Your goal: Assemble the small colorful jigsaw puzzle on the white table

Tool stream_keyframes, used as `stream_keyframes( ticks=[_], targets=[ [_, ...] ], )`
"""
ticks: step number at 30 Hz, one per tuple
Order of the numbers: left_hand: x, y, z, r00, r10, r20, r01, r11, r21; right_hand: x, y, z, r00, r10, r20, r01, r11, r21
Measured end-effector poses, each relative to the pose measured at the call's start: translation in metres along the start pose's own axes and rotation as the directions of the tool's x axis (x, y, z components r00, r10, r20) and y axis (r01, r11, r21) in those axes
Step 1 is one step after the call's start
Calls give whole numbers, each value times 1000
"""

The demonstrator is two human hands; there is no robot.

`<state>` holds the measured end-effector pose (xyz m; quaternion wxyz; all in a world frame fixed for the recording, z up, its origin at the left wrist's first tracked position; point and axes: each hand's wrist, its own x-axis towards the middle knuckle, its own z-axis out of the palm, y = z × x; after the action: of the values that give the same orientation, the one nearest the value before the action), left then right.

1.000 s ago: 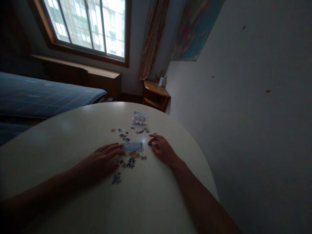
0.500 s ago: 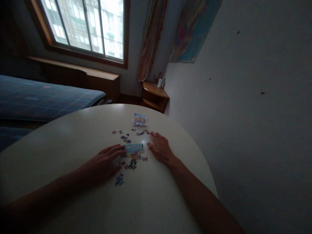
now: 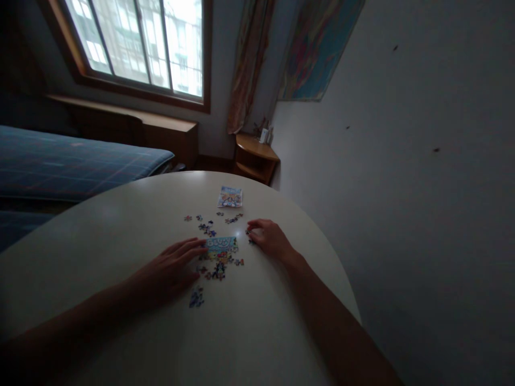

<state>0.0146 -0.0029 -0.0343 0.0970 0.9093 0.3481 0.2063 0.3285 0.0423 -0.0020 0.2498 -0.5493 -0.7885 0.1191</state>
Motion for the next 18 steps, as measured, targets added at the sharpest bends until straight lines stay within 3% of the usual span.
stream_keyframes(
  ticks=[7, 18],
  targets=[
    [0, 1, -1, 1000, -1, 13, 1, 1000, 0, -5, 9, 4, 995, 83, -58, -90, 987, -136],
    [0, 0, 1, 1000, -9, 10, 9, 1000, -7, 3, 14, 10, 999, 48, -20, -50, 996, -76]
  ],
)
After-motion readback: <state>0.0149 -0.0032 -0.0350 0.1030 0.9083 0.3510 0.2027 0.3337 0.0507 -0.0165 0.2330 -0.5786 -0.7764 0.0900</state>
